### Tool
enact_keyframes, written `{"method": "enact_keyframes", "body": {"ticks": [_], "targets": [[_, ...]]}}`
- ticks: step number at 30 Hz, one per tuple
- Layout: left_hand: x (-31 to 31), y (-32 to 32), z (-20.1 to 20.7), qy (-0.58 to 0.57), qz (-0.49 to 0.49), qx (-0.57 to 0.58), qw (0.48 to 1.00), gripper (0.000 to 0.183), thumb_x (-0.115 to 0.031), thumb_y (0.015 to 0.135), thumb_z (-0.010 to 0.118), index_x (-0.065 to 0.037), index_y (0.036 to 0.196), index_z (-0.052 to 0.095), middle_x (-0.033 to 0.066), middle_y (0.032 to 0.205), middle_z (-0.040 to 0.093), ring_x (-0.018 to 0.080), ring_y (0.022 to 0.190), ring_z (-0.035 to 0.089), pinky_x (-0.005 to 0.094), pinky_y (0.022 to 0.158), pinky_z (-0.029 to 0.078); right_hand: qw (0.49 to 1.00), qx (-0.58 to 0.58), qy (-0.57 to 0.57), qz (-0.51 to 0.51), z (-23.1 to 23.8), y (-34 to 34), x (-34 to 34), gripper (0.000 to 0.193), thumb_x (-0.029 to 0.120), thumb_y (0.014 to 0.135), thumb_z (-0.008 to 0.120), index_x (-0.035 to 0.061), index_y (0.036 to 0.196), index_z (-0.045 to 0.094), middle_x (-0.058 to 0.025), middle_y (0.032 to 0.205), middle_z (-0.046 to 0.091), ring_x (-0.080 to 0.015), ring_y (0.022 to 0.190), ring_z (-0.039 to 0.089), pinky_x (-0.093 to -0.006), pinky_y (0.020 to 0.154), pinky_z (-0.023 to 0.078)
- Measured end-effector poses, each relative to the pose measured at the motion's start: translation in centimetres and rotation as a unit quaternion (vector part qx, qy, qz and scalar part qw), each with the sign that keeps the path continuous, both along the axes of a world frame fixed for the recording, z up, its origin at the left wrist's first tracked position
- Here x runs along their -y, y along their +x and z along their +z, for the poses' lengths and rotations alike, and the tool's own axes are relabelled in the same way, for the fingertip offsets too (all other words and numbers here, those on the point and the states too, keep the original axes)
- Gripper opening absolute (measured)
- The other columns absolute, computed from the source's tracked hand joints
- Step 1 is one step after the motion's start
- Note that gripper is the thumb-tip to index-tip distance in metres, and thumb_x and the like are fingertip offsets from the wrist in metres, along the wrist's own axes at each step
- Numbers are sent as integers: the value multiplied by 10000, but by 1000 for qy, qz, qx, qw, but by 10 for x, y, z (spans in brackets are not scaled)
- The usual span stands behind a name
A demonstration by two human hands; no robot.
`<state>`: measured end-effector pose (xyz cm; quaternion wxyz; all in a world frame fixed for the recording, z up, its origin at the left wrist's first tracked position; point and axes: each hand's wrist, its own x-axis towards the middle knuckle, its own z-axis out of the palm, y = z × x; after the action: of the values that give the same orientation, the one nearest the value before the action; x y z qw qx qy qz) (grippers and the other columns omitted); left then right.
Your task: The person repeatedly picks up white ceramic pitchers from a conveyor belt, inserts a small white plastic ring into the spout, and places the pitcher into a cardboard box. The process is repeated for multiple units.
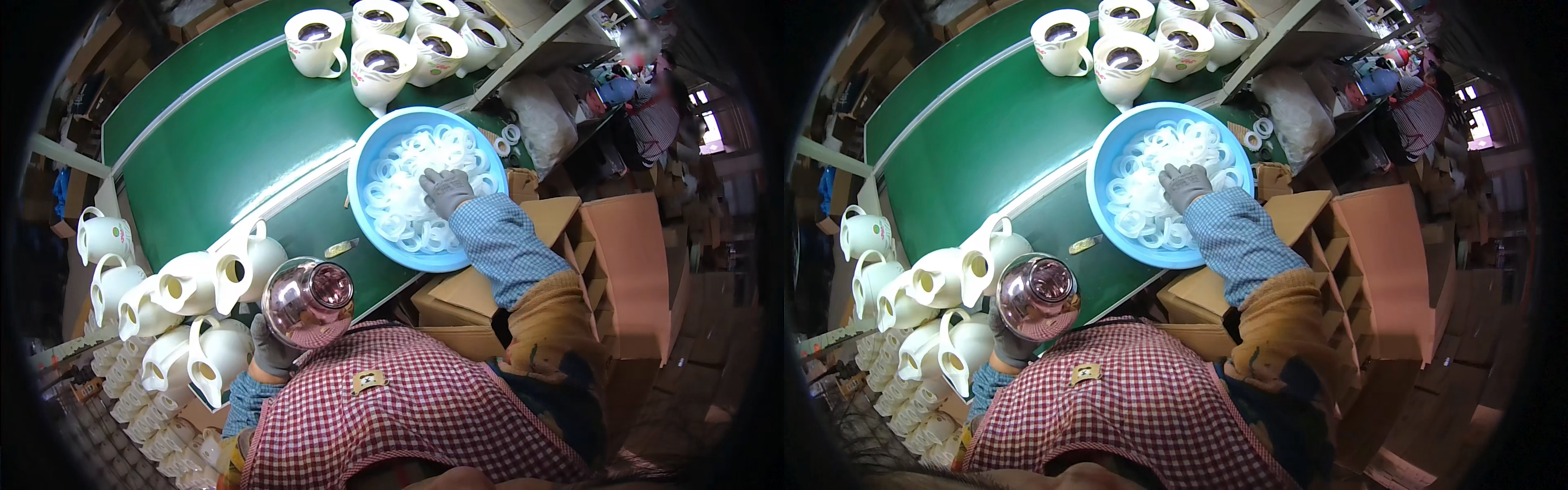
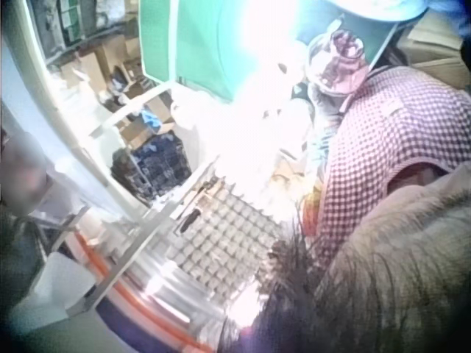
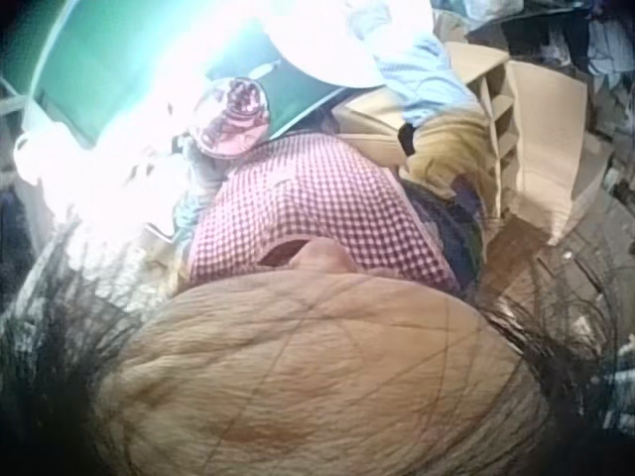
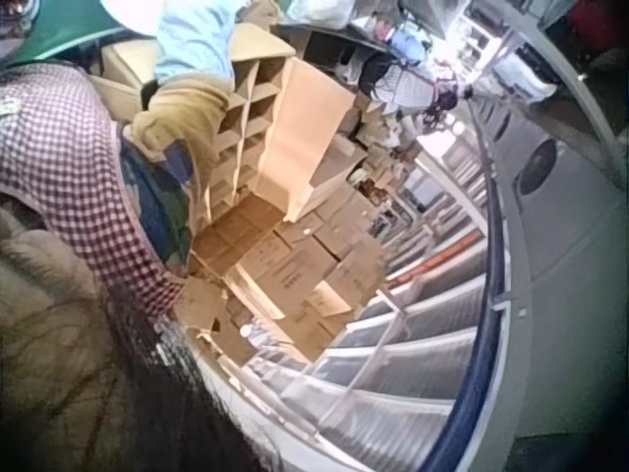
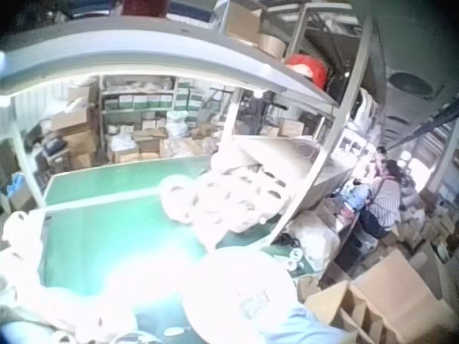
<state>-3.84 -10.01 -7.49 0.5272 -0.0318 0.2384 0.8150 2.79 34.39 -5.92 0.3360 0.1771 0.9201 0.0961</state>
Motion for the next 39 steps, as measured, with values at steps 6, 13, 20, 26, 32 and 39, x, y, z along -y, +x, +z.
{"method": "enact_keyframes", "body": {"ticks": [6, 13, 20, 26, 32, 39], "targets": [[-13, -1, 1, 36, -24, 34, 998, 813, -494, 896, 704, -85, 1547, 441, 162, 1549, 507, 326, 1426, 482, 525, 1199, 385, 997, -8, -19, -69, 55, 10, -3, 355, 382, 1014, 548, 197, 1262, 722, -58, 1305, 699, -244, 1217, 660, -431, 1007, 485], [-58, 14, 33, 91, -57, 45, 993, 754, -431, 935, 662, -41, 1538, 432, 177, 1525, 522, 323, 1391, 522, 505, 1188, 402, 861, -400, -313, -24, 109, 39, 100, 397, 382, 967, 629, 63, 1175, 738, -144, 1225, 727, -357, 1034, 717, -433, 926, 568], [-55, 23, 41, 35, -26, 42, 998, 651, -430, 971, 564, -20, 1472, 495, 174, 1469, 567, 296, 1341, 562, 465, 1135, 476, 758, -523, -358, 151, 132, 65, 150, 302, 210, 886, 750, -2, 1095, 704, -174, 1078, 707, -334, 851, 732, -413, 728, 599], [-31, 38, -13, 44, -30, 30, 998, 637, -431, 1013, 487, -11, 1491, 486, 208, 1501, 544, 336, 1364, 549, 524, 1187, 412, 718, -506, -429, 209, 127, 83, 160, 346, 177, 871, 772, -24, 1139, 685, -242, 1196, 668, -417, 1063, 699, -482, 883, 594], [-33, 38, 10, 45, -33, 55, 997, 644, -457, 991, 510, -51, 1491, 491, 187, 1499, 548, 330, 1380, 534, 513, 1198, 400, 719, -486, -468, 166, 131, 91, 182, 743, 426, 926, 730, -31, 1457, 484, -297, 1369, 574, -475, 1282, 572, -558, 1102, 452], [-20, 35, 48, 38, -8, -51, 998, 707, -499, 992, 516, -42, 1525, 433, 168, 1492, 541, 297, 1345, 547, 478, 1181, 420, 756, -418, -480, 153, 109, 73, 190, 941, 458, 903, 742, 35, 1614, 294, -343, 1582, 343, -468, 1498, 332, -517, 1239, 262]]}}
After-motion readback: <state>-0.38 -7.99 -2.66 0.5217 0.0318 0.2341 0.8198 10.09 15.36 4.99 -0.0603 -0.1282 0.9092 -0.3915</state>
